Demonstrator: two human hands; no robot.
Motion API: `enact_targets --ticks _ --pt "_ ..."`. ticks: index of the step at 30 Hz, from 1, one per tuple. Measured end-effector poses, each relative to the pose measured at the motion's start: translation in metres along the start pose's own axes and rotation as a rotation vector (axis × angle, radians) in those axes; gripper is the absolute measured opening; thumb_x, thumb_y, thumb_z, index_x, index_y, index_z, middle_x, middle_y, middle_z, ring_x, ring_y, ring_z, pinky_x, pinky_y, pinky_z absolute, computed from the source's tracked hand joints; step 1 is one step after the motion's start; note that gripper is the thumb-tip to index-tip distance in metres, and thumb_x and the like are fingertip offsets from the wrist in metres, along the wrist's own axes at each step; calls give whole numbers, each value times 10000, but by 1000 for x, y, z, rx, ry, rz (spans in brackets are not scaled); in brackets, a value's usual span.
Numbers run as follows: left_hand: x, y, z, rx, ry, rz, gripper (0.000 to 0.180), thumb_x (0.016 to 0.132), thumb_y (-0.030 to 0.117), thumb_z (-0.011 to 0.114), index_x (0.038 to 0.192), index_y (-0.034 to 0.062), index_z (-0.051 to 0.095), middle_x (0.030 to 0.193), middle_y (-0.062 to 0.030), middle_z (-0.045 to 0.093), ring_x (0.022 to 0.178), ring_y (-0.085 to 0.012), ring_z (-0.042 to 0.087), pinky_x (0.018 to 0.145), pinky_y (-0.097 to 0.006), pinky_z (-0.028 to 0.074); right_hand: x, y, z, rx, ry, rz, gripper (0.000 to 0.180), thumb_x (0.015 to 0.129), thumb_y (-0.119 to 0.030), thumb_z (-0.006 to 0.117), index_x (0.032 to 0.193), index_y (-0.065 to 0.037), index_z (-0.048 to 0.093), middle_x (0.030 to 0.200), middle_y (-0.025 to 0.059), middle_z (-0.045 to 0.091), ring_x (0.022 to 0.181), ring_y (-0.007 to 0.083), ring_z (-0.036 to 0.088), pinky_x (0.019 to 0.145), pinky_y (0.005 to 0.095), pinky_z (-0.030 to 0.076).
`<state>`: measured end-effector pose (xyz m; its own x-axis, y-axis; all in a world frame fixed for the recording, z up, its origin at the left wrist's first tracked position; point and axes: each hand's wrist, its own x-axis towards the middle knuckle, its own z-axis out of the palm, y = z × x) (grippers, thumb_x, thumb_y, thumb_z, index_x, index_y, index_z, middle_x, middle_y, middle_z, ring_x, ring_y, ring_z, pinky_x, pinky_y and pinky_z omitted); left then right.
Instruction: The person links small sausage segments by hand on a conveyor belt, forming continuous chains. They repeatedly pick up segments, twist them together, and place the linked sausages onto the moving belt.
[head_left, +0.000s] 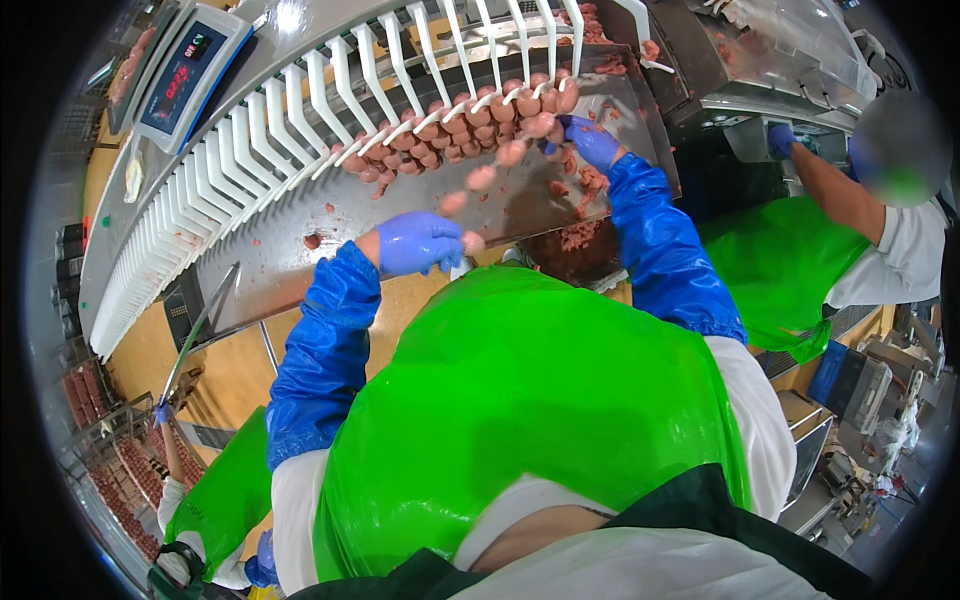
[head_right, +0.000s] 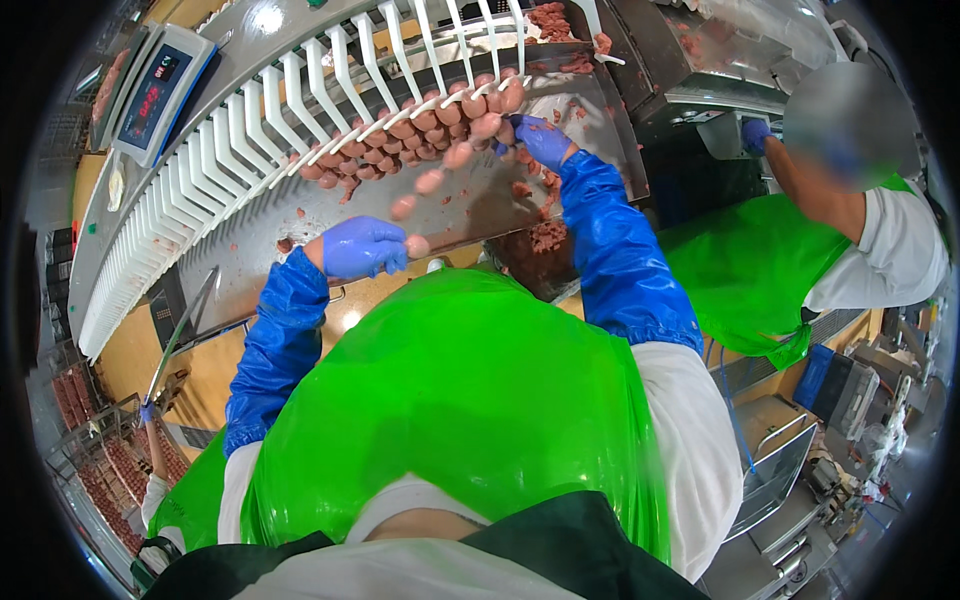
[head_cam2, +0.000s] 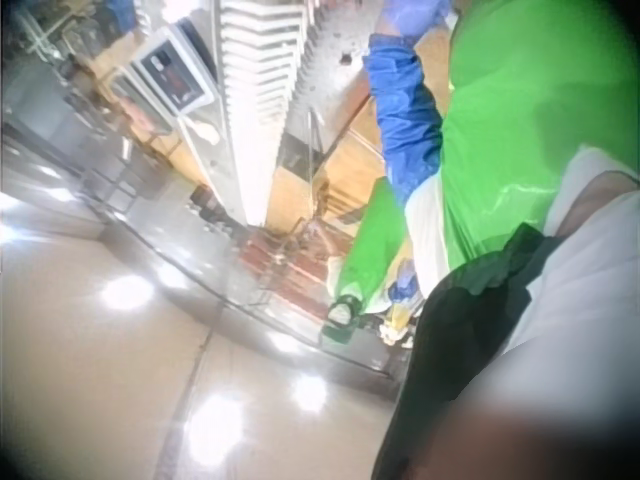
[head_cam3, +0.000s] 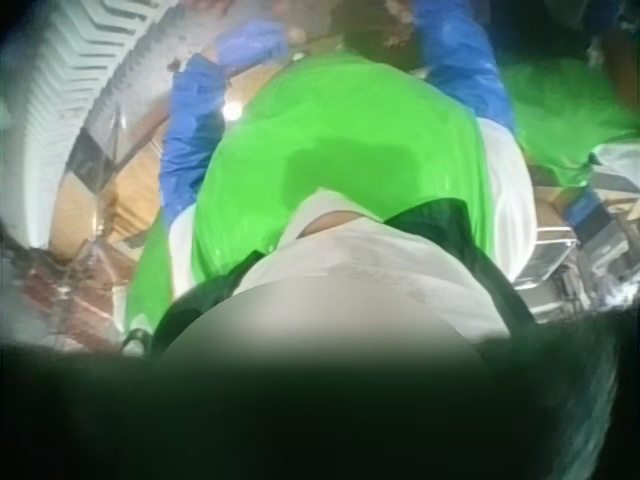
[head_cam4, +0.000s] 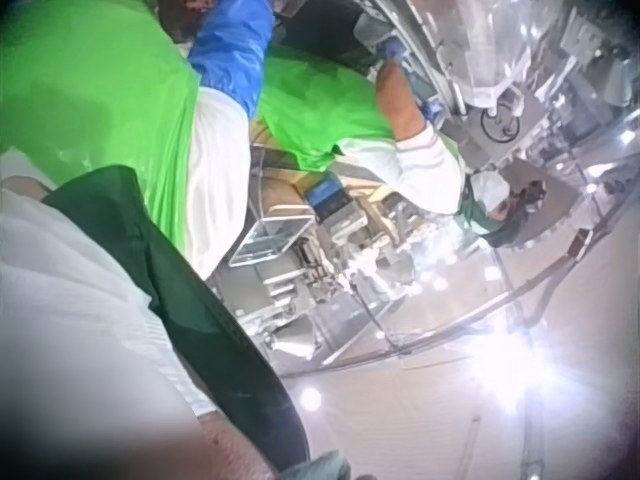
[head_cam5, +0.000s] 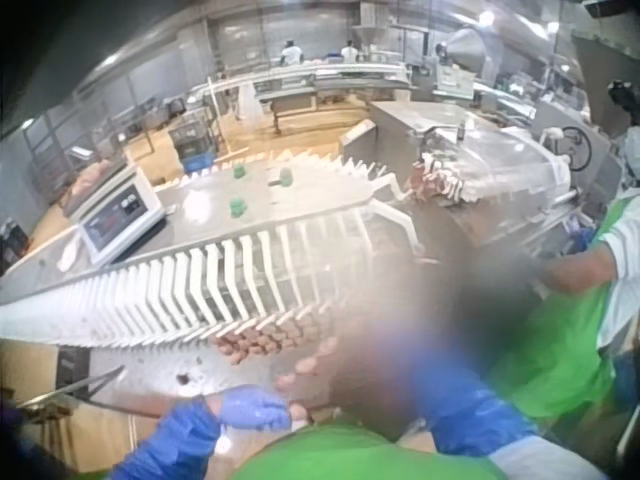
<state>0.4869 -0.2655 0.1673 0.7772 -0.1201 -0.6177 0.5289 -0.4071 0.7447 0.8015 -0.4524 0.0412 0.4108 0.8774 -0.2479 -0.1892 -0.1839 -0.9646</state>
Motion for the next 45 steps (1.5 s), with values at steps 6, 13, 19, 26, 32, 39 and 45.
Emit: enact_targets --ticks 6,13,19,26,32,39,45 --pt "91 38 -23 136 155 31 436 968 450 486 996 40 631 858 -79 662 725 -190 617 668 -342 511 -8 -22 3 -223 -241 84 326 935 -278 593 1156 -39 626 1091 63 655 966 176 612 856 323 501" --pt "157 60 0 137 404 165 403 893 375 549 1095 30 600 952 -150 660 820 -237 648 722 -364 506 -25 -38 12 -662 -123 -221 380 901 -292 625 1175 -32 588 1144 160 641 1027 258 634 894 372 496" --pt "160 73 -4 319 334 181 405 935 371 491 1183 91 646 1115 -170 673 1033 -309 651 915 -424 491 -33 -18 11 -432 -201 -312 444 872 -210 652 1267 -29 556 1173 85 628 1028 191 604 899 357 493" --pt "118 95 -5 515 463 366 429 803 408 685 1165 177 660 1093 -91 695 958 -276 668 804 -431 535 -11 -21 18 -787 23 -573 240 928 -125 524 1097 -16 656 985 109 669 927 201 630 833 378 509" --pt "139 59 -16 327 251 45 426 798 506 654 1072 186 718 1074 -91 700 977 -289 658 848 -417 490 -28 -16 -15 -42 -419 299 462 909 -318 530 1235 7 560 1185 139 612 1116 282 568 986 375 438" --pt "135 23 34 286 373 77 489 825 487 636 1181 151 653 1135 -123 674 1090 -318 604 946 -432 447 -20 27 49 885 -351 40 451 916 -299 542 1255 -2 542 1170 109 597 1091 259 562 965 362 437" --pt "109 19 20 285 341 216 397 876 364 522 1123 97 680 1029 -142 686 965 -328 641 861 -448 487 -11 12 46 96 -342 -14 427 915 -212 573 1283 -5 509 1149 77 581 1006 225 575 897 329 472"
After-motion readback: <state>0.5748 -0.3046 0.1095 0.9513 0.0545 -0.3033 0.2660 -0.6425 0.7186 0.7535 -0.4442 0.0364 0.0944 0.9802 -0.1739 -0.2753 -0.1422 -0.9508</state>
